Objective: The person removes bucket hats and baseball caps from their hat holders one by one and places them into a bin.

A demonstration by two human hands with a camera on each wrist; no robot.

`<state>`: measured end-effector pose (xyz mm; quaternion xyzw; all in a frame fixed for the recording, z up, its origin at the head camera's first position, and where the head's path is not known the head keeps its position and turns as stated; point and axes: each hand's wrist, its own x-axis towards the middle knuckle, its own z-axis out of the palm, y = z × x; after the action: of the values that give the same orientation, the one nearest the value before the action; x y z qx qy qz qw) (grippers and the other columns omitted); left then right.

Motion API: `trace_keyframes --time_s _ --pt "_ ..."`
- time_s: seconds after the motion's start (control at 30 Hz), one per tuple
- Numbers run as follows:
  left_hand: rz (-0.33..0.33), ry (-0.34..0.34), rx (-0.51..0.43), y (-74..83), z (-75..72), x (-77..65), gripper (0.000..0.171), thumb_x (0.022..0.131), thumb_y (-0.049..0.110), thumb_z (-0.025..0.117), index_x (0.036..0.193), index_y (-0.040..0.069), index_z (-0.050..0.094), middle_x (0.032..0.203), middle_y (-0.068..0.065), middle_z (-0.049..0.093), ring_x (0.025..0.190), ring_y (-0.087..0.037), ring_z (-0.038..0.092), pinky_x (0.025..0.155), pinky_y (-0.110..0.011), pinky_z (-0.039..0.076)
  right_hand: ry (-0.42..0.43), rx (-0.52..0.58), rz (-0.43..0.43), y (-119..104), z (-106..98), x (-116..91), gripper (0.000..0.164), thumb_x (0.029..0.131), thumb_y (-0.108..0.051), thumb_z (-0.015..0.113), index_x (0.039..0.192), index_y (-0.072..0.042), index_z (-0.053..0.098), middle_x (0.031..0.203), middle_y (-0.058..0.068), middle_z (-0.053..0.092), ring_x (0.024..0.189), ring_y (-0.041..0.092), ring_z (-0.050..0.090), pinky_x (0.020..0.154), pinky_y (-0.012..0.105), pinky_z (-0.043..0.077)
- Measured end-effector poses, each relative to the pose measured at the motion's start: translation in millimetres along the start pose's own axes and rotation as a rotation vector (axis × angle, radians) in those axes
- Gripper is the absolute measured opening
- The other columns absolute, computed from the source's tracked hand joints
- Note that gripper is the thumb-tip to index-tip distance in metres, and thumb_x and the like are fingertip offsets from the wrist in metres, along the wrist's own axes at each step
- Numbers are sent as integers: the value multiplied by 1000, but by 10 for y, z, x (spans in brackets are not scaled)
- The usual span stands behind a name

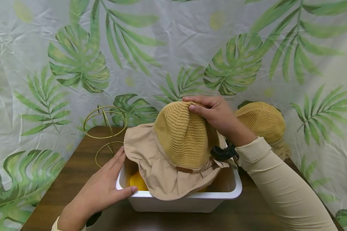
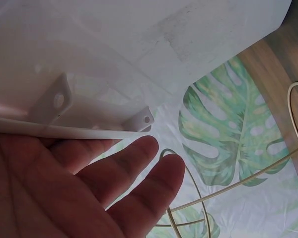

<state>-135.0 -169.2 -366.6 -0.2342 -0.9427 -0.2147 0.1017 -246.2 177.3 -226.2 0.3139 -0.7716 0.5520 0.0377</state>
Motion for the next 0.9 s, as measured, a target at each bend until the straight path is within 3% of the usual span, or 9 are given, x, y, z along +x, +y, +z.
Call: trace_keyframes --time_s 0.13,0.3,0.5,0.7,0.9 --pt "0 -2 -3 0 -4 4 106 85 62 66 158 2 17 164 -12 15 144 -35 30 107 -53 37 -31 -91 2 58 -21 -43 33 97 -18 66 129 -11 69 136 4 61 125 19 56 94 33 51" --pt "6 5 3 -3 -4 8 107 84 63 66 158 1 18 164 -12 16 144 -34 30 107 -52 38 -105 -254 -31 99 -76 -86 33 96 -17 67 128 -12 69 137 1 61 137 17 44 108 41 39" --pt "5 5 9 -10 4 0 106 84 62 67 156 -2 22 164 -13 18 143 -34 31 107 -51 38 -204 -320 -33 168 -95 -162 34 95 -13 67 129 -11 68 144 4 55 141 23 37 113 48 31" --pt "-3 3 15 -14 8 3 106 84 62 67 155 -3 23 163 -15 19 143 -34 31 107 -51 37 -391 -412 -37 232 -10 -232 45 97 -20 65 141 -12 58 156 6 38 146 28 27 113 54 28" --pt "2 9 18 -16 17 3 107 83 62 68 156 -3 22 163 -14 19 144 -34 31 108 -51 37 -575 -531 -80 297 28 -282 70 93 -35 69 152 -11 40 163 7 21 150 32 11 116 57 18"
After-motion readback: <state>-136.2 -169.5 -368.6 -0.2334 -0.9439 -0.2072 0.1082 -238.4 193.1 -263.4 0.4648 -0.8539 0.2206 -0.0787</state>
